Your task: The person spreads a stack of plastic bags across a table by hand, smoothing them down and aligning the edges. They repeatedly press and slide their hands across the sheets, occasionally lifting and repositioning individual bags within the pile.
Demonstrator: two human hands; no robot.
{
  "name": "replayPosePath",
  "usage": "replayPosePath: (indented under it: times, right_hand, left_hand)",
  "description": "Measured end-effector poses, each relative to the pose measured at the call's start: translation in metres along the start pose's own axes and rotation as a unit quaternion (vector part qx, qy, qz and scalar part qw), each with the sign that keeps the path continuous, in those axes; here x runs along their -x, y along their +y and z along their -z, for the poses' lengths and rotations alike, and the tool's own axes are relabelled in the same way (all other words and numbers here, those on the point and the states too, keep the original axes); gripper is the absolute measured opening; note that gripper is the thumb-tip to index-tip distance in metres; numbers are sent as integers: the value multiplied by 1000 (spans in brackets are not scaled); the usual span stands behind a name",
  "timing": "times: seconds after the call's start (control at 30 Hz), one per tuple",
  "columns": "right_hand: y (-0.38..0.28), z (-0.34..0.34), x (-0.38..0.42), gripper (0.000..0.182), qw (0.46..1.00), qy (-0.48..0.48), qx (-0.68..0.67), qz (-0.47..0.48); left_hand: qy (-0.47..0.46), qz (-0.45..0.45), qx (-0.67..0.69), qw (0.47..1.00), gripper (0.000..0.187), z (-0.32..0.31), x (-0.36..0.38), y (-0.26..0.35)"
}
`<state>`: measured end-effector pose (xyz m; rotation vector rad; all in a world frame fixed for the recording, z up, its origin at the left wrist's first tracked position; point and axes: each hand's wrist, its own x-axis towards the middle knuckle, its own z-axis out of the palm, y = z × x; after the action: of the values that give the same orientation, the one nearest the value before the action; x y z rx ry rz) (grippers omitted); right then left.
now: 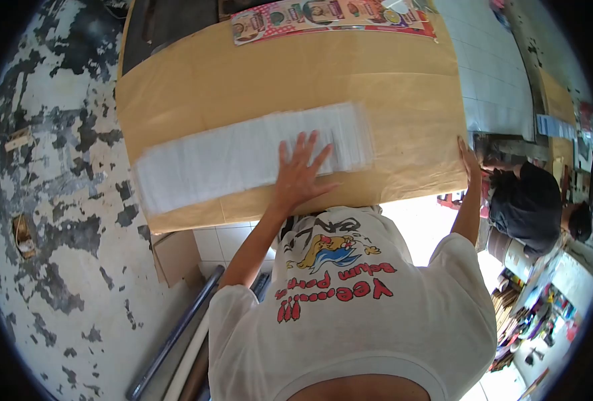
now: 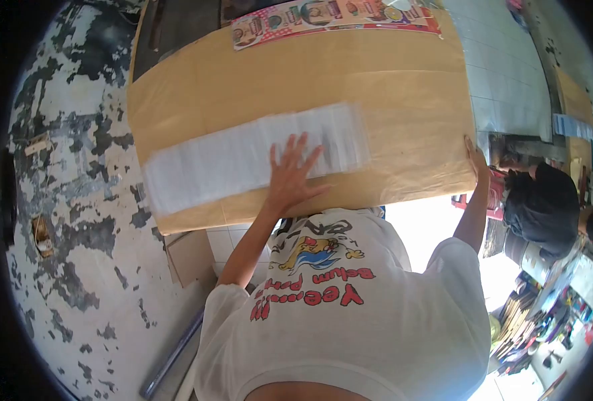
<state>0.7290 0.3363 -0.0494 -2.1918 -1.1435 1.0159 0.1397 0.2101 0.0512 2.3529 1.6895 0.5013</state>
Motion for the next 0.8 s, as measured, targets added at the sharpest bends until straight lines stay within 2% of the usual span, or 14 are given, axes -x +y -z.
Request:
replayPosePath:
  times: [0.07,0.17,0.2,0.3,0.4,0.5,0.53,0.6,0.63,0.67,0.7,0.73,0.77,0.8]
  right_hand:
    - [-16,-6,13,59,998,-2,48,33]
    - [11,7,-1,46,958,101,225,144]
    - [1,4,16,39,967,135,160,146]
    - [0,20,18,38,813,248,258,460]
    - [-120,20,113,35,935,196,145,257]
    - [-220,5,190,33,970,134,24,203]
    - [-255,-11,222,28,962,123,12,243]
    - [-314,-65,286,19,930,96,2,355]
    - [-336,-93,311,15,902,77,4,424]
    - [-344,-117,327,11,903,3,-14,429]
    - [-349,-154,345,17,905,-6,1,426]
    - [-364,-182,363,15,855,-35,16,517]
    - [-370,-205,369,17,808,-135,45,572]
    - [-372,-235,383,24,815,-133,46,562]
  left_hand:
    - [-28,-7,7,1000,89,-6,-21,8]
    - [-42,-12,-1,999,88,-23,-28,6]
    - [-35,-21,-15,999,89,-29,-28,3]
    - [-20,-36,-24,999,86,-36,-25,1]
    - [-11,-33,23,999,85,-28,-29,4]
    - [10,-19,85,996,78,-5,-29,11]
    - [22,-16,107,994,75,5,-31,14]
    - [-46,63,431,899,68,43,-33,14]
    - [-84,97,576,808,65,62,-31,12]
    - [-90,112,687,712,60,79,-27,7]
    - [-98,126,783,601,56,97,-22,-3]
    - [-107,139,861,477,51,116,-17,-12]
    - [-138,205,762,598,47,140,-14,-23]
    - [-130,233,730,629,44,150,-7,-35]
